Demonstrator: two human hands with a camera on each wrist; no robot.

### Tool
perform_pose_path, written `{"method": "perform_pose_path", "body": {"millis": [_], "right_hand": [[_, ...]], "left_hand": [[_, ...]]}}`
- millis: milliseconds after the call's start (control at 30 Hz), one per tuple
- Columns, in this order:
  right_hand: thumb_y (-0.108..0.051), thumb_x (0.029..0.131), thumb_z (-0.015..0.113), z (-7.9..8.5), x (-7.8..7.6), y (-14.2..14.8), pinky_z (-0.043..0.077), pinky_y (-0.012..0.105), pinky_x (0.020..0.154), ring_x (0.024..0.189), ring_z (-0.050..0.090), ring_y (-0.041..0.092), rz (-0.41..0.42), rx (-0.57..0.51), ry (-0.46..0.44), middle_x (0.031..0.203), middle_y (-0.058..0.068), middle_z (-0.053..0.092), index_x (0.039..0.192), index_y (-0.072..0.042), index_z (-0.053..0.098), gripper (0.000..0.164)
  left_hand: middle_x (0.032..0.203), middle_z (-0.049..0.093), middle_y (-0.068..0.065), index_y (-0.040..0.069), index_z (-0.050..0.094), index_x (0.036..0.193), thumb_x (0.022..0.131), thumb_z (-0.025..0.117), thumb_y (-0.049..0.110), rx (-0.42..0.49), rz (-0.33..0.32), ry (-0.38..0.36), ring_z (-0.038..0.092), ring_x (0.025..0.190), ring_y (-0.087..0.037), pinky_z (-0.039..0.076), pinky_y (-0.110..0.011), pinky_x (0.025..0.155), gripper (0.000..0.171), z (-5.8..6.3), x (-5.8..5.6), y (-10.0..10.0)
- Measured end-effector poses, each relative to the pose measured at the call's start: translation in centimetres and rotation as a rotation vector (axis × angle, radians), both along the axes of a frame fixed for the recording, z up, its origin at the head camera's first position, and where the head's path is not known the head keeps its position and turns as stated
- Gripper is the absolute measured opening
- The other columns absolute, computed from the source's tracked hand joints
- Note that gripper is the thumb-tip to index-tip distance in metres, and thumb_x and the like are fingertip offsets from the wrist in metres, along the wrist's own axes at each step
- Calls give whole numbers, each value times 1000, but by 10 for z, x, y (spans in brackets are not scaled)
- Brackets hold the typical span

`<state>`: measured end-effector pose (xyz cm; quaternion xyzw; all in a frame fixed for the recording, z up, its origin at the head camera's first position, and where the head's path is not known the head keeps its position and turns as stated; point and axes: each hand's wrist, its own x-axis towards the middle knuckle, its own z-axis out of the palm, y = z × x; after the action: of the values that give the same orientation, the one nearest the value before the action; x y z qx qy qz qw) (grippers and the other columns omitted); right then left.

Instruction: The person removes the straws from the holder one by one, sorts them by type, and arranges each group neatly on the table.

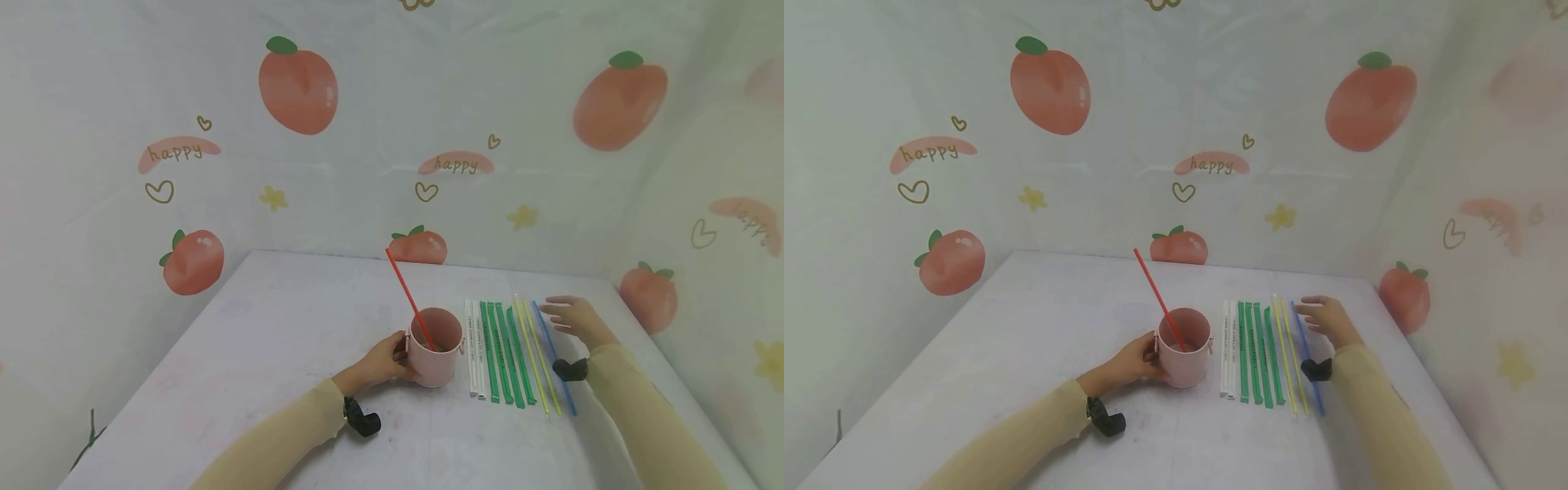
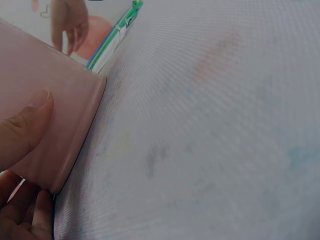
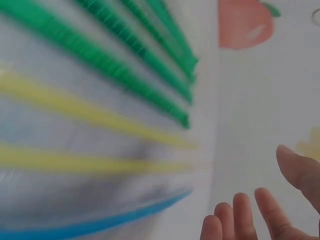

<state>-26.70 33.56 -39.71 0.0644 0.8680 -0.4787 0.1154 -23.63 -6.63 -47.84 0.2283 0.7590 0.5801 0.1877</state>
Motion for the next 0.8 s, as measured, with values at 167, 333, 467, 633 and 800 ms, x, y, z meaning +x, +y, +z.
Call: {"method": "perform_pose_path", "body": {"millis": [167,333,467,633,800], "right_hand": [[-33,99,55,21,-5,-22,45,34,106,129,49,36,95,-125,157,146,30,39,148,8,25,71],[-21,99,55,40,-6,-54,52,15,91,103,58,-2,180,-286,291,126,10,55,146,9,26,63],[-17,96,60,51,-4,-85,54,16,88,99,60,-2,185,-369,345,123,10,54,144,8,32,61],[-16,94,64,54,0,-118,53,18,91,111,59,14,210,-394,351,133,23,48,143,1,38,58],[-15,93,65,52,5,-143,51,32,100,124,53,34,268,-372,378,135,23,50,142,-4,42,56]], "left_hand": [[145,45,-14,3,39,142,75,80,3,-3,1,2,43,136,-34,39,-42,113,79,0,-1,0],[146,44,-15,4,38,143,75,81,4,-17,8,4,43,136,-34,39,-42,113,80,1,0,0],[148,43,-14,4,38,144,75,81,5,-23,8,7,42,137,-34,39,-43,113,80,1,0,-1],[148,43,-14,4,37,144,75,81,5,-17,5,5,42,137,-35,39,-43,113,82,0,-1,-1],[149,42,-14,6,37,145,75,82,6,-9,6,-3,41,137,-34,39,-44,113,83,0,0,-1]]}}
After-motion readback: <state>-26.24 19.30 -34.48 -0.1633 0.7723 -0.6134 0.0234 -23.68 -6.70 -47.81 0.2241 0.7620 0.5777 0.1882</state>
